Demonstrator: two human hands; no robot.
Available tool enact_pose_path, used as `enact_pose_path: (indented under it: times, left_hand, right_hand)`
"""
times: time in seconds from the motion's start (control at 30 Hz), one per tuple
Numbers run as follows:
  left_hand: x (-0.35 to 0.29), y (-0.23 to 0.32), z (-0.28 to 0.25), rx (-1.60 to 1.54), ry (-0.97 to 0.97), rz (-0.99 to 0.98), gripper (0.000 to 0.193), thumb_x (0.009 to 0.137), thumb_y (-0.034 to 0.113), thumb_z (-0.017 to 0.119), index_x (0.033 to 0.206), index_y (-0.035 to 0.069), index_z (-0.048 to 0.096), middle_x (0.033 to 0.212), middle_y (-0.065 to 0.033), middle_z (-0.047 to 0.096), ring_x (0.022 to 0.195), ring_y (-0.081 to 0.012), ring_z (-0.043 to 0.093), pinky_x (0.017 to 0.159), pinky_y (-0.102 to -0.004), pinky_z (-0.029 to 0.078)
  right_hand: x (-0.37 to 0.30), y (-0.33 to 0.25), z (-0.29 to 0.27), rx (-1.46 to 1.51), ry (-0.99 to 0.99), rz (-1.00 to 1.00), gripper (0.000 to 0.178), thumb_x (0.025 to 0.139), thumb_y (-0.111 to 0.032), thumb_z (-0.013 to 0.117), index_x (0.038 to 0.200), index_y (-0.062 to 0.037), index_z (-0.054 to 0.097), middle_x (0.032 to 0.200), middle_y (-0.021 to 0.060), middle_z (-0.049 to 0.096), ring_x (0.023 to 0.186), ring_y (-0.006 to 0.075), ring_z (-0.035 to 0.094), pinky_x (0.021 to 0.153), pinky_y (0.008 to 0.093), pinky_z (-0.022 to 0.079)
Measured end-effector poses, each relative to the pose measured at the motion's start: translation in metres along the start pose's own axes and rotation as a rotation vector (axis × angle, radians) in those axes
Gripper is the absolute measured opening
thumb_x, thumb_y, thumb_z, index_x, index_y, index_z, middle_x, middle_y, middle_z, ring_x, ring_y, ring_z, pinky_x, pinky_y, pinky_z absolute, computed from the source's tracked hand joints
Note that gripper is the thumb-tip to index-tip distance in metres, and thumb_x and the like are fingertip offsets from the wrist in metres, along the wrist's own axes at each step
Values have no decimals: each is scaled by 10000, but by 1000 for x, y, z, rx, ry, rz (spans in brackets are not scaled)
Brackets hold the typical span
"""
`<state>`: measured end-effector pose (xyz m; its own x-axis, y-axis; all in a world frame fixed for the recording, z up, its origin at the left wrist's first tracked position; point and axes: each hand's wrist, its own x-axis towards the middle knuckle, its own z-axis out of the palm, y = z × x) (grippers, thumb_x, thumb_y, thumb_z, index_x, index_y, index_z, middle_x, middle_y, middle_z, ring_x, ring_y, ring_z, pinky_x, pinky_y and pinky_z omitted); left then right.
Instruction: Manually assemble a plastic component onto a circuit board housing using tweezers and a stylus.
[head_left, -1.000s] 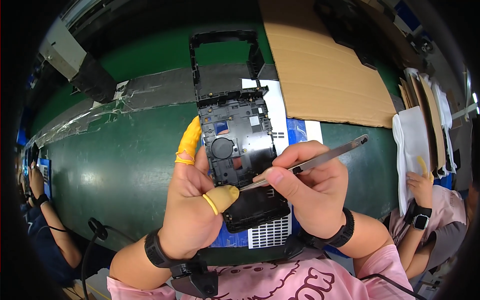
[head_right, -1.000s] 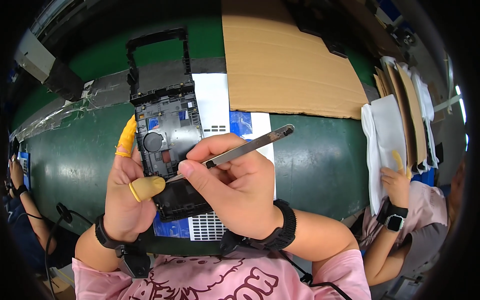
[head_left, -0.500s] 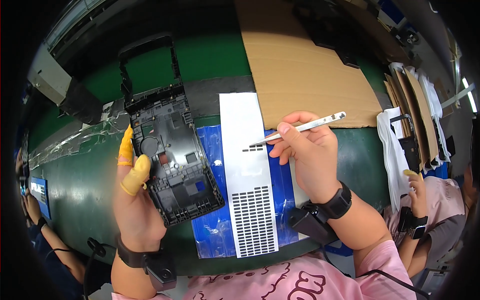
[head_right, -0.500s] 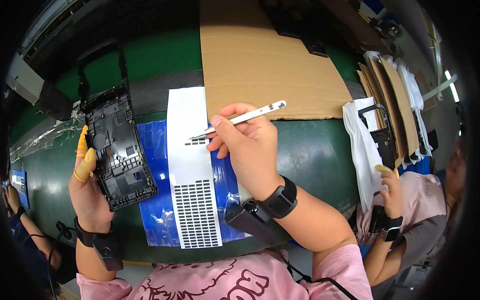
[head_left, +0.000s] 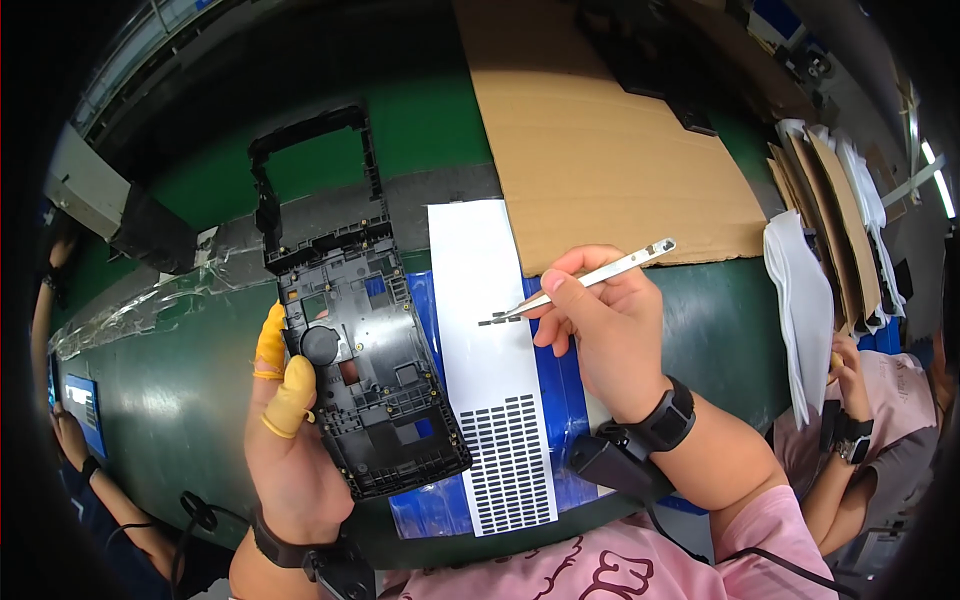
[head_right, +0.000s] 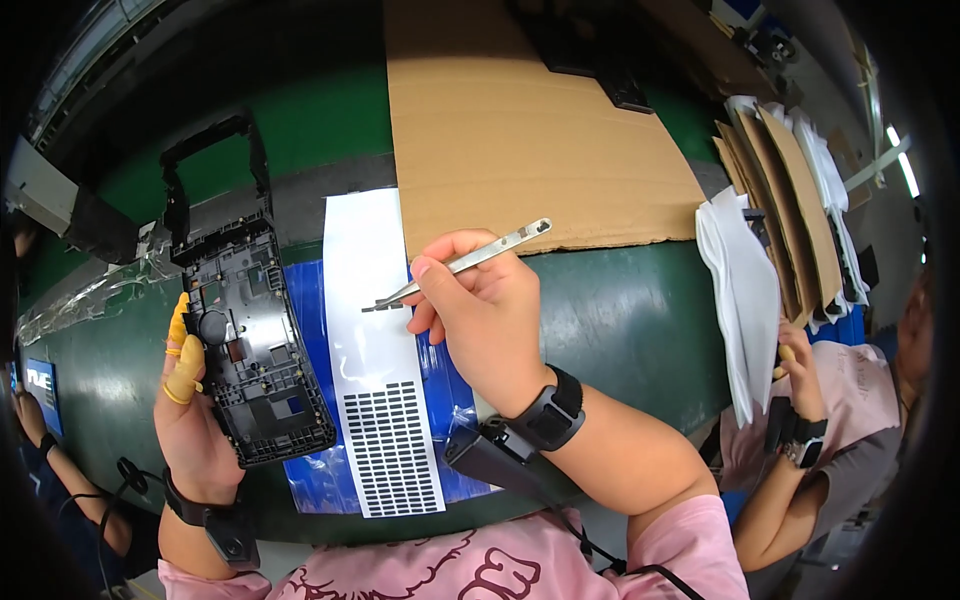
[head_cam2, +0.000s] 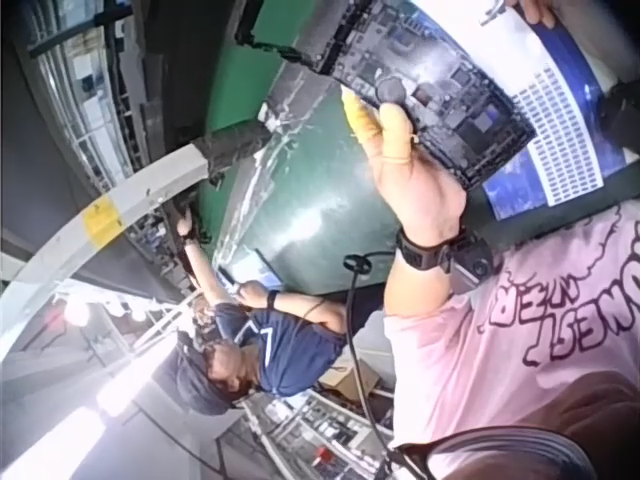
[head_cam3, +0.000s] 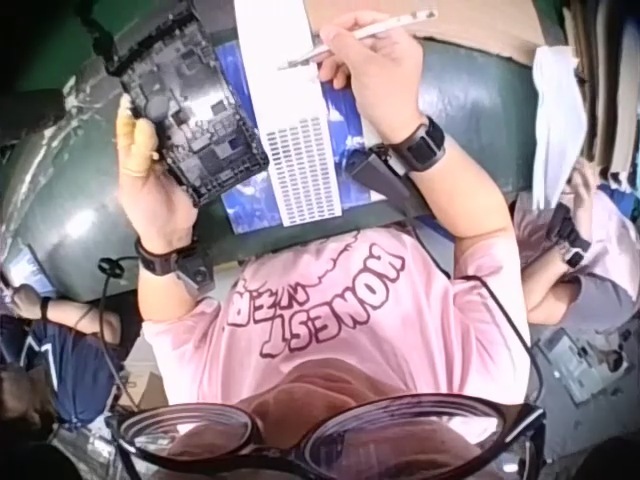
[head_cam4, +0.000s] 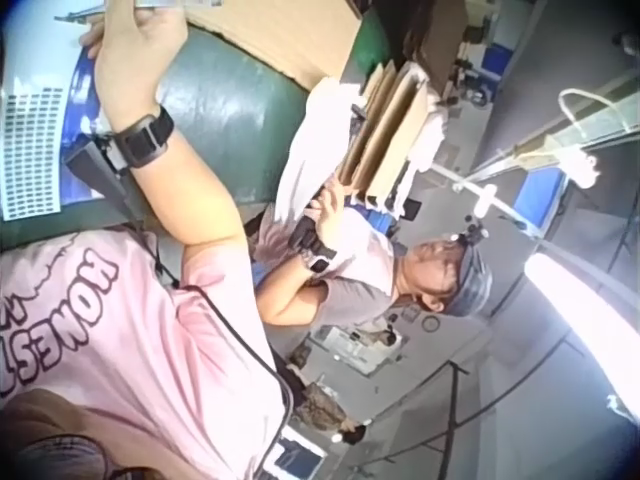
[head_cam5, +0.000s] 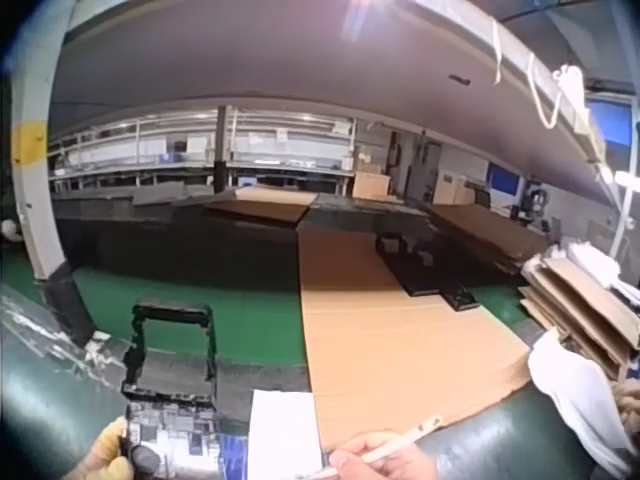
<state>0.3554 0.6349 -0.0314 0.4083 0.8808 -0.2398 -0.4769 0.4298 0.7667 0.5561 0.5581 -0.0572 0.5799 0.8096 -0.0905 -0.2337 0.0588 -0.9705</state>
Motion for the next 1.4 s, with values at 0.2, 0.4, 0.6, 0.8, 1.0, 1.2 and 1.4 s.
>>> enact_pose_path:
  times: [0.2, 0.4, 0.6, 0.8, 1.0, 1.2, 1.4]
  left_hand:
    - [-2, -2, 7, -22, 11, -34, 477, 835, 117, 527, 1276, 82, 348, 1095, -68, 519, 921, -164, 529, 794, -317, 478]
    - [-6, -6, -2, -108, -94, -110, 458, 854, 95, 501, 1285, 115, 346, 1083, -55, 524, 934, -168, 526, 824, -332, 461]
    - [-16, -8, 6, -152, -171, -209, 456, 837, 124, 531, 1264, 123, 372, 1174, -87, 490, 1034, -224, 505, 876, -381, 443]
    - [-25, -12, 9, -100, -184, -247, 485, 842, 139, 527, 1290, 125, 339, 1213, -98, 462, 1082, -242, 483, 918, -397, 406]
    - [-26, -16, 12, -100, -179, -255, 515, 833, 162, 543, 1299, 128, 328, 1231, -92, 450, 1114, -232, 460, 934, -392, 389]
    - [-28, -19, 13, -101, -156, -227, 488, 834, 151, 535, 1285, 134, 347, 1212, -100, 470, 1099, -239, 479, 929, -399, 396]
    - [-27, -20, 13, -98, -174, -217, 481, 837, 149, 531, 1282, 133, 350, 1210, -102, 473, 1098, -243, 482, 924, -401, 401]
  right_hand:
    - [-1, -1, 1, -35, 3, -1, 88, 827, -45, 536, 885, 14, 507, 673, 83, 601, 511, 86, 556, 416, 168, 386]
    - [-8, -6, -1, 7, 1, -29, 115, 823, -51, 556, 914, 7, 518, 683, 96, 605, 502, 89, 540, 415, 173, 380]
    - [-56, -38, 22, 122, -201, -99, 186, 818, -7, 561, 994, 27, 512, 760, 87, 616, 579, 73, 543, 476, 173, 404]
    - [-59, -24, 34, 182, -211, -80, 193, 819, 6, 564, 1005, 33, 519, 783, 61, 597, 624, 46, 528, 505, 165, 404]
    - [-55, -17, 29, 168, -172, -36, 165, 826, -21, 565, 980, 24, 524, 768, 70, 607, 542, 33, 471, 461, 152, 367]
    - [-56, -16, 30, 201, -177, -71, 163, 820, -14, 571, 973, 21, 525, 765, 80, 612, 532, 33, 466, 454, 156, 362]
    - [-55, -15, 31, 206, -159, -77, 164, 817, -8, 573, 972, 22, 527, 739, 62, 600, 523, 35, 462, 452, 157, 358]
